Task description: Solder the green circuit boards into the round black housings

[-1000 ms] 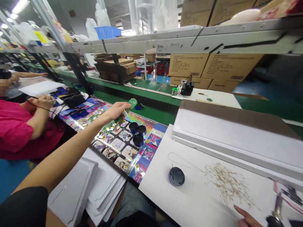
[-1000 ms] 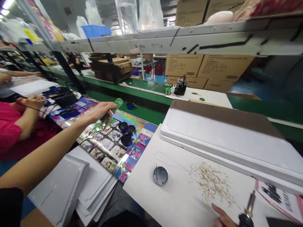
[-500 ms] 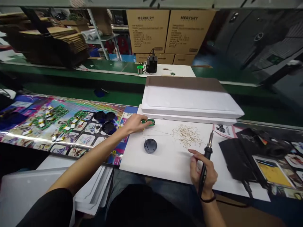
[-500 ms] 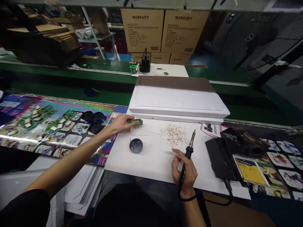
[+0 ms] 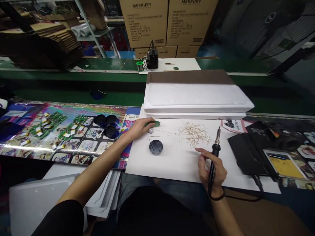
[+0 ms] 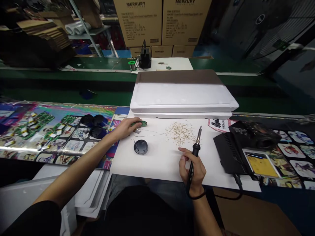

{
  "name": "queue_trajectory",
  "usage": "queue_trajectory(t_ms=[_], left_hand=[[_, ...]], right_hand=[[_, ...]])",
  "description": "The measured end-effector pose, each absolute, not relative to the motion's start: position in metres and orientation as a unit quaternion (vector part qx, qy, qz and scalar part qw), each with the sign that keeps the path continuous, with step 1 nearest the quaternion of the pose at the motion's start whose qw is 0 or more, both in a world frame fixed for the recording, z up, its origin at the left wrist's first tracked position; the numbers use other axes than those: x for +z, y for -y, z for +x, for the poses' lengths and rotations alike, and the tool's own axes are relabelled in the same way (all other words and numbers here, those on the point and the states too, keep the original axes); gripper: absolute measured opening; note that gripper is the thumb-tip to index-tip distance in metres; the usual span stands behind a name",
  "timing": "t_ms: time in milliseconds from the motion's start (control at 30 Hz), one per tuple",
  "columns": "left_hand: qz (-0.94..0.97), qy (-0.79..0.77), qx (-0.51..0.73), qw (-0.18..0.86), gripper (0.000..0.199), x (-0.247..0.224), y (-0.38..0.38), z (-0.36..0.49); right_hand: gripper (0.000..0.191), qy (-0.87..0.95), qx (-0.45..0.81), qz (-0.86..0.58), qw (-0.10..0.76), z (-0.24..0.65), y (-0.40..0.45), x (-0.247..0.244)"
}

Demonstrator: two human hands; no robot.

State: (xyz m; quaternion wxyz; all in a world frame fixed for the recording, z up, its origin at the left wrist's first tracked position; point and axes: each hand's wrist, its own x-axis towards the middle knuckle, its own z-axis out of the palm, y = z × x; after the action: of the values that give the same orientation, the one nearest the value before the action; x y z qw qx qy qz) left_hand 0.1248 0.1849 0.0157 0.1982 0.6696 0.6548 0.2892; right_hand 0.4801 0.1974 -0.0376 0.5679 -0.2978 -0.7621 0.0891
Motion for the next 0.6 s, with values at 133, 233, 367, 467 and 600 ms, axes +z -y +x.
queue_trajectory(t_ms=[133,233,367,467,600], left_hand=[[0.675,-0.646,0.312,0.174,0.033,0.008,-0.188,0.123],[0.684,-0.638,0.32,0.154,0.03,0.008,-0.186,0.12],[0.688,-0.632,0.328,0.137,0.025,0.012,-0.181,0.123],[0.671,-0.645,0.35,0.107,0.024,0.014,-0.18,0.128],[0.62,-0.662,0.412,0.086,0.017,0.013,-0.18,0.133]], right_hand=[[0.025,0.769,0.096,-0.306,0.552,0.479,-0.196,-0.035],[0.024,0.772,0.087,-0.311,0.548,0.479,-0.195,-0.034],[0.025,0.775,0.083,-0.307,0.546,0.481,-0.195,-0.036],[0.025,0.778,0.081,-0.308,0.542,0.482,-0.196,-0.037],[0.026,0.773,0.091,-0.319,0.541,0.482,-0.195,-0.038]])
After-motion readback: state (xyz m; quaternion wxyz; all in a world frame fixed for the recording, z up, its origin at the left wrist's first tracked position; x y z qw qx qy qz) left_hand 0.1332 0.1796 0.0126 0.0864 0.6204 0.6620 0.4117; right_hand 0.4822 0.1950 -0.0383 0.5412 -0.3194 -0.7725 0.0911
